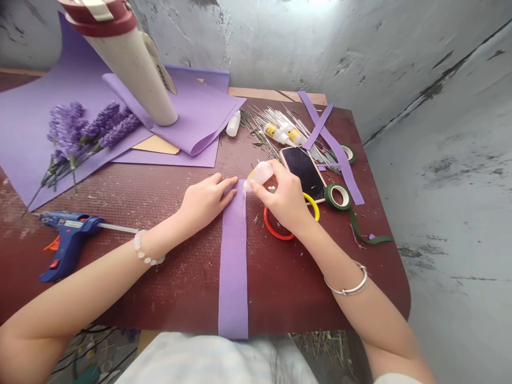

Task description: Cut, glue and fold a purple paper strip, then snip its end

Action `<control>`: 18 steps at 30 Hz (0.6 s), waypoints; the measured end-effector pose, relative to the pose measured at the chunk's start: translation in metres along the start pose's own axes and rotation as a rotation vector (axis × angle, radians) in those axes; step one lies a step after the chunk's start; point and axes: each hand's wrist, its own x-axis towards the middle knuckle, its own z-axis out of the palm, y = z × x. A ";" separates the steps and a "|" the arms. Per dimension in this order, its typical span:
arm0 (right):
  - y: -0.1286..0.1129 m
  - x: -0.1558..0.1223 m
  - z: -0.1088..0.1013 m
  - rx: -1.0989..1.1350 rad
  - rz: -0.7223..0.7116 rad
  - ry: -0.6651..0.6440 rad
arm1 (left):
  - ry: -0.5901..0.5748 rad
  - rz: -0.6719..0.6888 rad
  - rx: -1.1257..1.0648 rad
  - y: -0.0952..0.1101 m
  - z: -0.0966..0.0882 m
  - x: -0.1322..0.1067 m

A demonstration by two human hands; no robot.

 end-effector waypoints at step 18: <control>-0.005 0.001 -0.001 -0.073 -0.027 -0.032 | -0.007 -0.002 0.015 0.001 -0.001 0.000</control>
